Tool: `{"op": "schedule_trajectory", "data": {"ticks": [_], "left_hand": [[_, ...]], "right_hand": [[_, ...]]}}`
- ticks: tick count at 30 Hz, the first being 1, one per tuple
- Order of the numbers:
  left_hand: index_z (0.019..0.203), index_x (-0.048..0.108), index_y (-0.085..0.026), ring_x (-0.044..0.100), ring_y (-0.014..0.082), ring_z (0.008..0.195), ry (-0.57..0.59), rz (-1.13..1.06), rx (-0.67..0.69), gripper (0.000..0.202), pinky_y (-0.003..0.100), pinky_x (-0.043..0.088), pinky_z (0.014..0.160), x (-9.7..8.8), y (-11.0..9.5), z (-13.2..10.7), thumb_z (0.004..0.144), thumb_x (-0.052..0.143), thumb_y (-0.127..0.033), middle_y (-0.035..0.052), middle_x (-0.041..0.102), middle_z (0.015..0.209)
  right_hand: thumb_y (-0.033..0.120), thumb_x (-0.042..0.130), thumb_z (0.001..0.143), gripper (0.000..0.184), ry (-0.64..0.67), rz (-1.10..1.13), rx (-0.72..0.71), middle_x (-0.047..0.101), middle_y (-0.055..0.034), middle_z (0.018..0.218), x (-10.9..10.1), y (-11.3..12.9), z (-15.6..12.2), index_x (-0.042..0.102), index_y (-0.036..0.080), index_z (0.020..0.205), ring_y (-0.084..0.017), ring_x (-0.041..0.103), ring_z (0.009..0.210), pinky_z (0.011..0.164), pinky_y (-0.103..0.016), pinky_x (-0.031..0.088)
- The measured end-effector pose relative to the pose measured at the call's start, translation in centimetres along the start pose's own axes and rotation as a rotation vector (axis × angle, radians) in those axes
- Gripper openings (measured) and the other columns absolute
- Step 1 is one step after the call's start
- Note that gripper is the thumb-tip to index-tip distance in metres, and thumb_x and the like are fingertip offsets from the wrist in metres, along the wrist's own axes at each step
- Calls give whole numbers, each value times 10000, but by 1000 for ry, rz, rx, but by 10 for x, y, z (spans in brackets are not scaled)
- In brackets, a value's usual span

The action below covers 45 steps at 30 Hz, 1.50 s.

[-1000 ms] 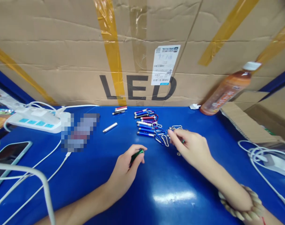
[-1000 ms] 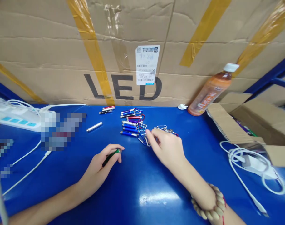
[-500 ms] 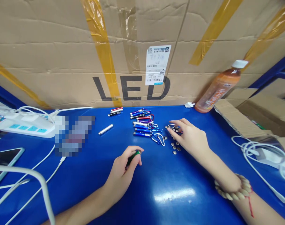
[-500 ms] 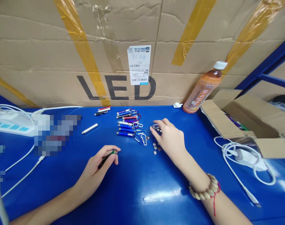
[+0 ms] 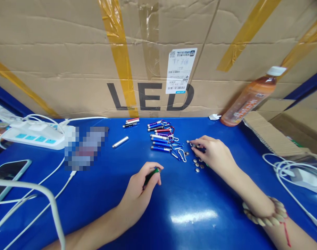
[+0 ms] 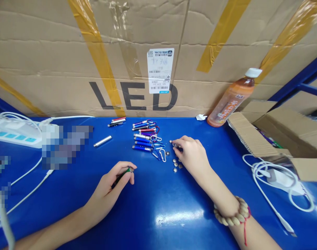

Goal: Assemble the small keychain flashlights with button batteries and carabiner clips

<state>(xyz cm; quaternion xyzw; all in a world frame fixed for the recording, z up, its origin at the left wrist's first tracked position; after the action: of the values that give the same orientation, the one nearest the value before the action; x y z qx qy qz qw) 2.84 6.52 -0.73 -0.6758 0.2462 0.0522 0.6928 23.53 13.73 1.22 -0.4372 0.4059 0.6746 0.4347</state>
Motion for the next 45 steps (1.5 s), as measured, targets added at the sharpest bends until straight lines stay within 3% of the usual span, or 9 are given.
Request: {"op": "schedule_trajectory", "data": {"ticks": [6, 9, 12, 15, 21, 26, 32, 36, 45], "left_hand": [[996, 488, -225, 526, 111, 674, -15, -21, 15, 170, 208, 380, 595, -1, -1, -1, 884, 378, -291, -30, 548, 695], [983, 504, -217, 522, 103, 658, -7, -17, 30, 171, 203, 382, 594, -1, -3, -1, 878, 388, -287, -27, 554, 700], [982, 528, -208, 516, 99, 633, 1, 0, 44, 192, 198, 379, 577, 0, -6, -1, 874, 388, -283, -24, 561, 698], [992, 555, -210, 521, 101, 633, -2, 14, 46, 216, 196, 383, 573, -1, -7, 0, 873, 389, -282, -22, 570, 698], [995, 597, -213, 558, 99, 700, 5, 0, 81, 235, 189, 430, 667, -1, -10, -1, 873, 403, -265, -8, 608, 783], [1004, 610, -218, 571, 102, 704, 0, 12, 87, 240, 195, 450, 687, -2, -10, -1, 867, 415, -250, 1, 635, 853], [968, 601, -233, 581, 119, 757, -15, 26, 35, 175, 203, 446, 668, -2, -5, 1, 844, 477, -238, -9, 643, 869], [884, 607, -217, 574, 127, 745, 10, 67, 110, 137, 213, 431, 653, 0, -7, 0, 856, 474, -227, -10, 644, 822], [920, 619, -184, 572, 122, 714, -35, 150, 365, 151, 227, 441, 697, 3, -18, -6, 865, 479, -183, 10, 665, 808]], "right_hand": [[267, 608, 794, 146, -88, 330, -18, 644, -45, 836, -14, 12, -3, 681, 195, 896, -148, 606, 667, 594, -262, 474], [311, 658, 739, 138, -128, 592, -2, 667, -52, 824, -19, 28, -8, 641, 175, 716, -158, 625, 711, 617, -263, 501], [320, 676, 706, 231, -14, 831, 52, 689, -40, 747, -9, 47, -14, 548, 172, 586, -145, 637, 643, 574, -243, 514], [336, 714, 663, 209, 103, 965, 87, 676, -14, 626, 2, 59, -21, 591, 170, 626, -124, 620, 540, 534, -224, 512], [317, 690, 712, 162, 177, 1070, 65, 666, -1, 618, 10, 62, -24, 706, 189, 810, -109, 605, 523, 516, -209, 489], [213, 619, 786, 140, 76, 957, -97, 677, -22, 818, -1, 70, -22, 714, 231, 886, -126, 616, 753, 712, -248, 500], [234, 645, 766, 100, 150, 1047, -78, 676, -22, 776, 4, 74, -24, 706, 211, 841, -126, 615, 698, 633, -245, 505], [210, 631, 777, 83, 190, 1126, -134, 666, -22, 764, 2, 81, -25, 713, 212, 790, -124, 612, 720, 651, -247, 497], [153, 773, 562, 216, 481, 1500, 249, 639, 44, 608, 30, 82, -33, 650, 171, 738, -56, 602, 547, 559, -152, 504]]}}
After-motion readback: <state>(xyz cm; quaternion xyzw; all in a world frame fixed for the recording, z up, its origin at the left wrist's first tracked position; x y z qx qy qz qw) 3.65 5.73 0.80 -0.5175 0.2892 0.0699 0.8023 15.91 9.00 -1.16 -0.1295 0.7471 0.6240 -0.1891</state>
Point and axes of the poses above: each hand's wrist, its own z-axis towards the middle knuckle, its own x-axis out of the palm, y = z × x, the point moved 7 cm from there along z, towards the middle knuckle
